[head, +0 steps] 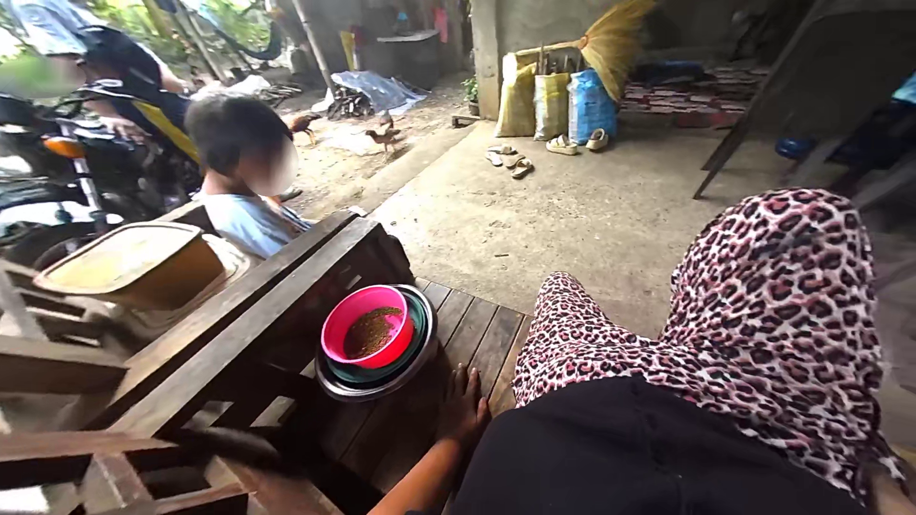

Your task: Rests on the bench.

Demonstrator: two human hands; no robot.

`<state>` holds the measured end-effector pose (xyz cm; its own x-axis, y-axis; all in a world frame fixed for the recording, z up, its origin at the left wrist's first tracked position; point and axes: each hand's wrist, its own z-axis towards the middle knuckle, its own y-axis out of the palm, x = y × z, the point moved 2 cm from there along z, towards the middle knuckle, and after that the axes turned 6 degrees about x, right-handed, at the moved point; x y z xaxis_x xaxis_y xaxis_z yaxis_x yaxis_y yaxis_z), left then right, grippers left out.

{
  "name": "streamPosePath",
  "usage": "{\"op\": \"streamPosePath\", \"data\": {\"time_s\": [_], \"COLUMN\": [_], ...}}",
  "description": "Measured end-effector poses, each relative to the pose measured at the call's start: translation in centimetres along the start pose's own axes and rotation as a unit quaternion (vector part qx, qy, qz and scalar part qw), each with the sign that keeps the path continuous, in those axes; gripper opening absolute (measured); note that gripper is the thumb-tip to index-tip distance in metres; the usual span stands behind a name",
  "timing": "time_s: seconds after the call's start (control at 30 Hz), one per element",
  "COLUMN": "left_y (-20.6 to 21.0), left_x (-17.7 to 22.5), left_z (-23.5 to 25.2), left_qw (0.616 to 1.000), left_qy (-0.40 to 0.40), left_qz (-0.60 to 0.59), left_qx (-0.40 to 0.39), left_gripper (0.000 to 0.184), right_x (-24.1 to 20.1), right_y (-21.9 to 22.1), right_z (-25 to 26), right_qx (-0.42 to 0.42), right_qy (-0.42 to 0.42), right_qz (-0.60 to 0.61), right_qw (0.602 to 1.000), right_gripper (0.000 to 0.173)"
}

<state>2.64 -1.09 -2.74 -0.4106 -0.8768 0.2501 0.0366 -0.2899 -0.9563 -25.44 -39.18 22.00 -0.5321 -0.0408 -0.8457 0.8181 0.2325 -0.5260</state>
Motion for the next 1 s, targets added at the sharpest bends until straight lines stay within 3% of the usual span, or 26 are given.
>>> {"op": "streamPosePath", "data": {"time_s": [0.17, 0.57, 0.7, 0.8, 1.0], "left_y": [0.2, -0.7, -2.8, -0.4, -0.5], "left_x": [-0.1, 0.4, 1.4, 0.3, 0.3], "left_z": [0.0, -0.1, 0.1, 0.0, 0.1], "left_qw": [0.999, 1.0, 0.998, 1.0, 1.0], "left_qy": [0.005, -0.008, -0.028, -0.005, -0.011], "left_qz": [0.004, 0.008, 0.01, 0.023, 0.011], "left_qx": [0.031, 0.005, -0.063, 0.008, -0.004], "left_gripper": [0.069, 0.067, 0.064, 0.067, 0.067], "right_x": [0.9, 1.1, 0.8, 1.0, 1.1], "right_y": [0.0, 0.1, 0.1, 0.2, 0.2], "right_z": [0.0, 0.1, 0.0, 0.2, 0.3], "right_qx": [0.026, 0.028, 0.024, 0.023, 0.02], "right_qy": [-0.009, -0.02, -0.019, -0.019, -0.019], "right_qz": [-0.014, -0.015, -0.009, -0.007, -0.007], "right_qw": [1.0, 0.999, 0.999, 1.0, 1.0], "right_gripper": [0.049, 0.047, 0.047, 0.046, 0.046]}}
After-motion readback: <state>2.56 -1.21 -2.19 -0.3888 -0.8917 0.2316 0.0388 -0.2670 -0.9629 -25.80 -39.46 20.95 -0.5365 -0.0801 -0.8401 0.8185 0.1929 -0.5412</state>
